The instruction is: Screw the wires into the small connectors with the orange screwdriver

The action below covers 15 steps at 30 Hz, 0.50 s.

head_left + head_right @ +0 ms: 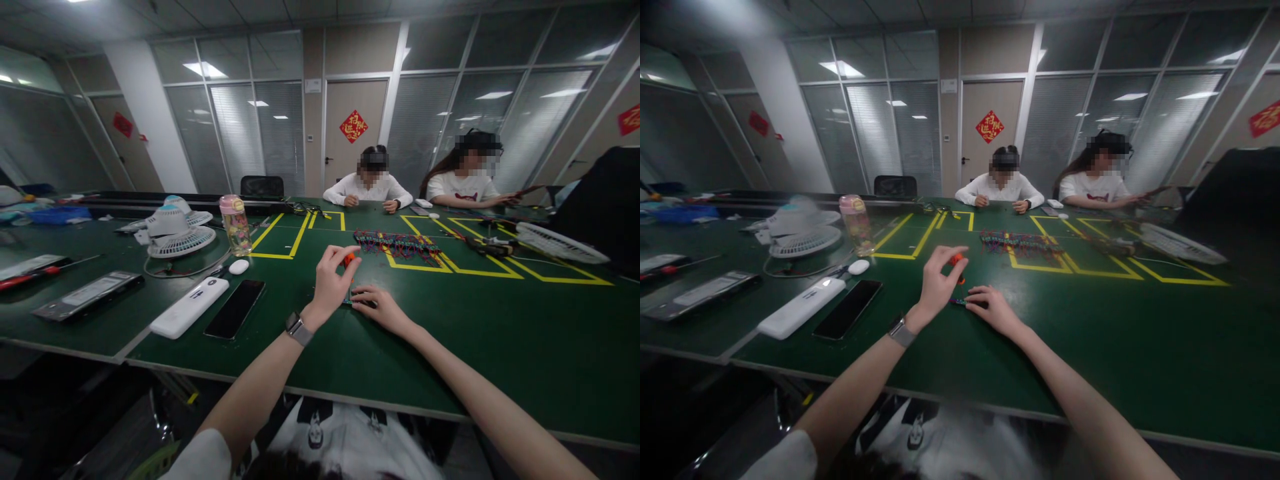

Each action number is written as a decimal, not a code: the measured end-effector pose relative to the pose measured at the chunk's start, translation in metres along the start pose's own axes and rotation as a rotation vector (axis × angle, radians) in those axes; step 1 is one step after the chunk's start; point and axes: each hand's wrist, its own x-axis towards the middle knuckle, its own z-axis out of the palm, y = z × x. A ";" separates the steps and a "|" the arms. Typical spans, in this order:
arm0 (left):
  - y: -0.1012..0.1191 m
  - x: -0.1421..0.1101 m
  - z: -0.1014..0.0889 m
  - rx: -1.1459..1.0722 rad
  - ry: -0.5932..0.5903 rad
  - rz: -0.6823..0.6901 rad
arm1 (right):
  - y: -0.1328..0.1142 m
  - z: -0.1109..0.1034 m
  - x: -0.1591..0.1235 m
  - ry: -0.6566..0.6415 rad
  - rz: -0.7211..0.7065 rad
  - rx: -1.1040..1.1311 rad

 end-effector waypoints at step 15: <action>0.003 0.002 -0.002 -0.001 -0.055 0.025 | 0.001 0.002 0.000 0.007 0.035 -0.005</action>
